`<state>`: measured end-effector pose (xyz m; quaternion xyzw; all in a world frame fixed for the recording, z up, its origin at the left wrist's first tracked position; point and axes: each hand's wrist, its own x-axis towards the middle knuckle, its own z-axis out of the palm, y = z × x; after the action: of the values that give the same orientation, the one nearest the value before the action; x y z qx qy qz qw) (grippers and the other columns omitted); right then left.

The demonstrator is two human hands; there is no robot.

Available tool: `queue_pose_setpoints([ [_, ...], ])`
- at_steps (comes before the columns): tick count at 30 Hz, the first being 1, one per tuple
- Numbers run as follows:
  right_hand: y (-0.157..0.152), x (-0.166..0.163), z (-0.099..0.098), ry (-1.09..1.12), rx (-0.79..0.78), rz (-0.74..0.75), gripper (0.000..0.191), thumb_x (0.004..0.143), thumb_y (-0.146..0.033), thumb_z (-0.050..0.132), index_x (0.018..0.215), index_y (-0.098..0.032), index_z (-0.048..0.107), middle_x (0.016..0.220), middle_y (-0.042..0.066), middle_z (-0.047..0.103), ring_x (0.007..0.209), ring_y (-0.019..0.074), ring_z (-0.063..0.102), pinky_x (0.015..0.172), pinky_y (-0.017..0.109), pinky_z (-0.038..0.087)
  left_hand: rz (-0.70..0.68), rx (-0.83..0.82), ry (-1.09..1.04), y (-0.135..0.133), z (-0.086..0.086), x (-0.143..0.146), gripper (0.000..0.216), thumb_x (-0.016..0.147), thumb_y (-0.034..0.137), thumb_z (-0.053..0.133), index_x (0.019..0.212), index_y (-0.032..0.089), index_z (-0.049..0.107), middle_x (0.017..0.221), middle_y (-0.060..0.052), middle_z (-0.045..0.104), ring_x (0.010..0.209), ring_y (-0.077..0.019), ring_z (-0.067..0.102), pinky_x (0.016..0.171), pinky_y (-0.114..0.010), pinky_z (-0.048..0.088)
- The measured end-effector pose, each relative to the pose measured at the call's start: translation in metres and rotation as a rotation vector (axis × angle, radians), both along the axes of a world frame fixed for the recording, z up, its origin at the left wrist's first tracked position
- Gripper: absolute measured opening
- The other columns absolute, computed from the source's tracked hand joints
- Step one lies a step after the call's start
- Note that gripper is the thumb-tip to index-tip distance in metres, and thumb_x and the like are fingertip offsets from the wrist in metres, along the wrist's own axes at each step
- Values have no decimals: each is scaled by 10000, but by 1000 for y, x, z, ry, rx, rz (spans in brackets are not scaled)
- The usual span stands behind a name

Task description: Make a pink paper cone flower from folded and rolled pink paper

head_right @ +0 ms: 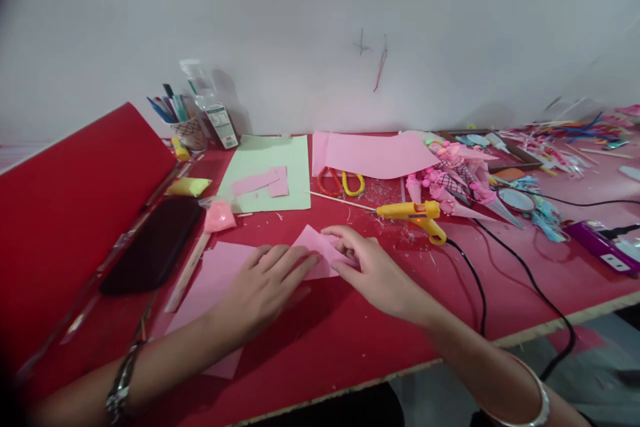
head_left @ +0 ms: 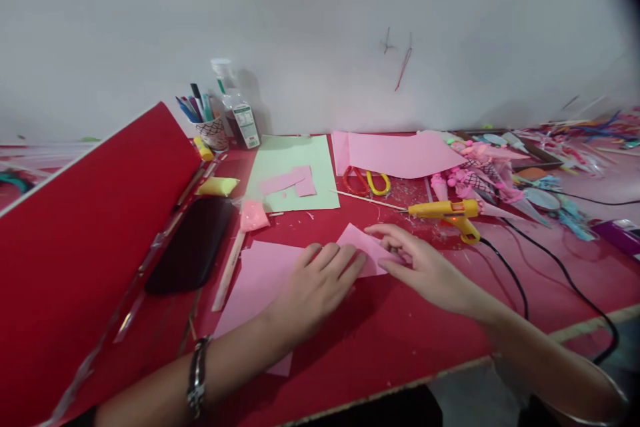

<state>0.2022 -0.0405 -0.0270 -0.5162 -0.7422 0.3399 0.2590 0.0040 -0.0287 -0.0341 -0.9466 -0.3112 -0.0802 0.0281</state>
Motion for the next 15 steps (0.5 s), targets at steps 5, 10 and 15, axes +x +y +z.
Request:
queue_pose_setpoints([
  [5, -4, 1, 22, 34, 119, 21, 464, 790, -301, 485, 1221, -246, 323, 996, 66, 518, 937, 192, 504, 828, 347, 423, 41, 103, 15, 8, 9, -5, 180, 853, 109, 317, 905, 161, 481, 794, -39, 565, 599, -167, 497, 521, -294, 356],
  [10, -5, 14, 27, -105, 322, 203, 842, 630, -519, 612, 1306, -249, 189, 1318, 108, 245, 1219, 287, 230, 984, 424, 276, -13, 45, -214, 18, 5, -25, 125, 844, 126, 360, 856, 174, 475, 877, -38, 561, 661, -148, 505, 568, -262, 394],
  [15, -11, 2, 0, -289, 478, 383, 741, 641, -493, 622, 1267, -255, 305, 1357, 99, 177, 1238, 307, 151, 960, 477, 284, 2, -266, -494, 22, -1, -37, 150, 836, 129, 342, 846, 186, 481, 882, -17, 542, 776, -133, 522, 648, -250, 432],
])
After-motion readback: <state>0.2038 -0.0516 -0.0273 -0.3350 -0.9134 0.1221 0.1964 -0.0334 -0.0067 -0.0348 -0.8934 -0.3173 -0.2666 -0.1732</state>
